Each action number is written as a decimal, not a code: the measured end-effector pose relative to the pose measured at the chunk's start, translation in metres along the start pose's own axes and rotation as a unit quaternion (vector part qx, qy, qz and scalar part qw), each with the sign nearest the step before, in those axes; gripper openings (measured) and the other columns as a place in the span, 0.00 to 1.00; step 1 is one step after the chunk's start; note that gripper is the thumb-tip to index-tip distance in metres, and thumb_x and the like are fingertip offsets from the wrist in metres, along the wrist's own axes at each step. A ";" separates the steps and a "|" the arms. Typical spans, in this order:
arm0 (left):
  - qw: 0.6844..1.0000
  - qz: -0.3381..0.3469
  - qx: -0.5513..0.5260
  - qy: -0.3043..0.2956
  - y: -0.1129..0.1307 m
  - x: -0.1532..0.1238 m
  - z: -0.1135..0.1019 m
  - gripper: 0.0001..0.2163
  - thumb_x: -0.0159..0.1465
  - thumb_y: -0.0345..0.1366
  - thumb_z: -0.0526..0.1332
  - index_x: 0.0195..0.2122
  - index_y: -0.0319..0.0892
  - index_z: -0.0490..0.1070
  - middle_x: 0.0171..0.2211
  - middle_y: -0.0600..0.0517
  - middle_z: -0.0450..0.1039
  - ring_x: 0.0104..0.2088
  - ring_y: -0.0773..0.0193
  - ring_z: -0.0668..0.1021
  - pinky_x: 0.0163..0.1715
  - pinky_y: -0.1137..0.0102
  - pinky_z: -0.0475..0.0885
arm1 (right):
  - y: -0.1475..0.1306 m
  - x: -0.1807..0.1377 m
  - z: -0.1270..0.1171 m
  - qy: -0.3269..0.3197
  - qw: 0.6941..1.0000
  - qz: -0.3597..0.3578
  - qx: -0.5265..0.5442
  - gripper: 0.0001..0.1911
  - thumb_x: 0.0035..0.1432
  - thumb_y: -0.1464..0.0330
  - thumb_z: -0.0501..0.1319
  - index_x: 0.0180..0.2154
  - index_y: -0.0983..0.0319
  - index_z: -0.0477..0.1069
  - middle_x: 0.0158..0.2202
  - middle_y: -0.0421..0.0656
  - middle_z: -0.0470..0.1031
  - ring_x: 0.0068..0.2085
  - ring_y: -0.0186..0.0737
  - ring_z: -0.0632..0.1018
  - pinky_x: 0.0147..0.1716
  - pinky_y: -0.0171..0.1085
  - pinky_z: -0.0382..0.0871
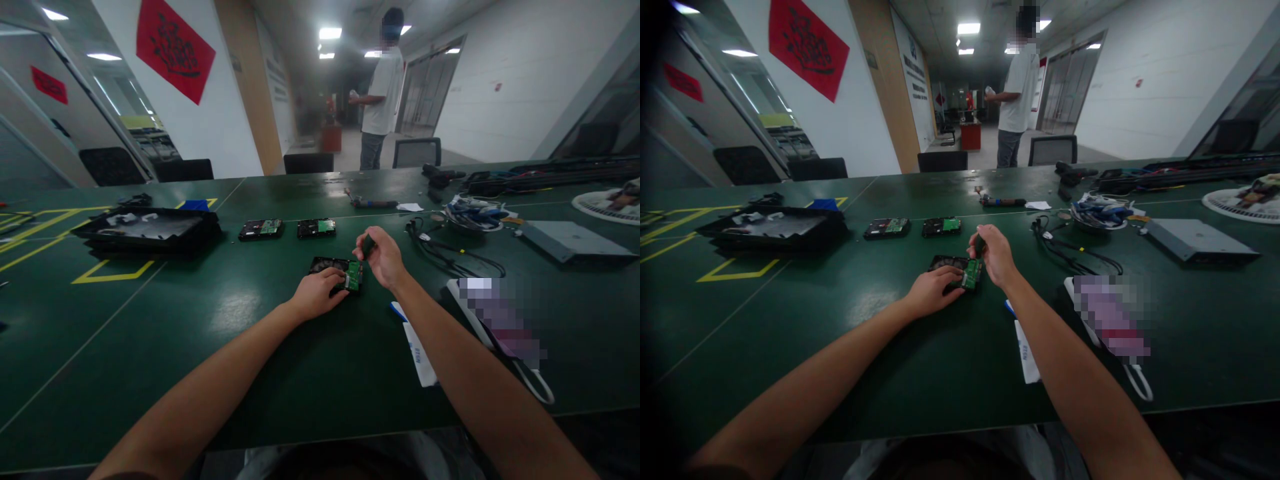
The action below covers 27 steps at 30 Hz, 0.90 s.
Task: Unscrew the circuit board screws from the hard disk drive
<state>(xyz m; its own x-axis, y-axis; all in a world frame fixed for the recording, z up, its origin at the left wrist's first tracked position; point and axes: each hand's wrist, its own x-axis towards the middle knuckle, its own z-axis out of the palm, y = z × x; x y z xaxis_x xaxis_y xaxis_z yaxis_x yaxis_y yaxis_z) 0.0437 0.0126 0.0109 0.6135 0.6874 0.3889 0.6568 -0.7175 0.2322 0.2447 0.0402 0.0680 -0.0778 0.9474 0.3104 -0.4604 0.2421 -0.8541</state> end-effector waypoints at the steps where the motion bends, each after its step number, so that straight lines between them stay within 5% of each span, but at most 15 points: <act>1: 1.000 0.000 0.000 -0.001 0.000 0.000 0.000 0.11 0.68 0.43 0.64 0.48 0.45 0.77 0.55 0.48 0.76 0.50 0.56 0.82 0.51 0.62 0.79 | -0.001 0.000 0.000 0.000 1.000 -0.003 -0.007 0.16 0.59 0.52 0.66 0.33 0.57 0.70 0.30 0.38 0.77 0.25 0.34 0.73 0.31 0.37 0.69; 11: 1.000 -0.004 -0.001 -0.003 0.000 0.000 0.000 0.11 0.68 0.43 0.64 0.48 0.46 0.77 0.54 0.48 0.77 0.50 0.56 0.81 0.53 0.62 0.79 | -0.002 0.001 0.000 -0.022 1.000 0.019 -0.004 0.26 0.62 0.43 0.56 0.34 0.58 0.76 0.22 0.37 0.68 0.22 0.34 0.66 0.35 0.40 0.70; 19: 1.000 -0.004 0.003 -0.002 0.002 0.001 0.000 0.11 0.68 0.43 0.64 0.48 0.46 0.77 0.55 0.48 0.76 0.51 0.56 0.81 0.53 0.62 0.79 | 0.004 0.003 -0.003 0.025 1.000 0.001 0.008 0.18 0.56 0.50 0.68 0.30 0.57 0.71 0.27 0.37 0.71 0.27 0.35 0.72 0.37 0.39 0.72; 27: 1.000 -0.004 -0.002 -0.002 0.001 0.001 0.000 0.11 0.68 0.42 0.64 0.48 0.45 0.77 0.55 0.48 0.76 0.50 0.56 0.82 0.52 0.61 0.79 | 0.000 0.002 -0.003 0.005 1.000 0.006 -0.022 0.22 0.60 0.46 0.62 0.29 0.57 0.74 0.24 0.38 0.68 0.23 0.34 0.67 0.29 0.39 0.68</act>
<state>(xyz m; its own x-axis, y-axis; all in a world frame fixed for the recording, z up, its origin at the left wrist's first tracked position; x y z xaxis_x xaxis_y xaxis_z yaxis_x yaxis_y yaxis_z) 0.0448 0.0122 0.0117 0.6100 0.6935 0.3833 0.6599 -0.7124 0.2388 0.2474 0.0426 0.0678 -0.0738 0.9522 0.2963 -0.4194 0.2399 -0.8755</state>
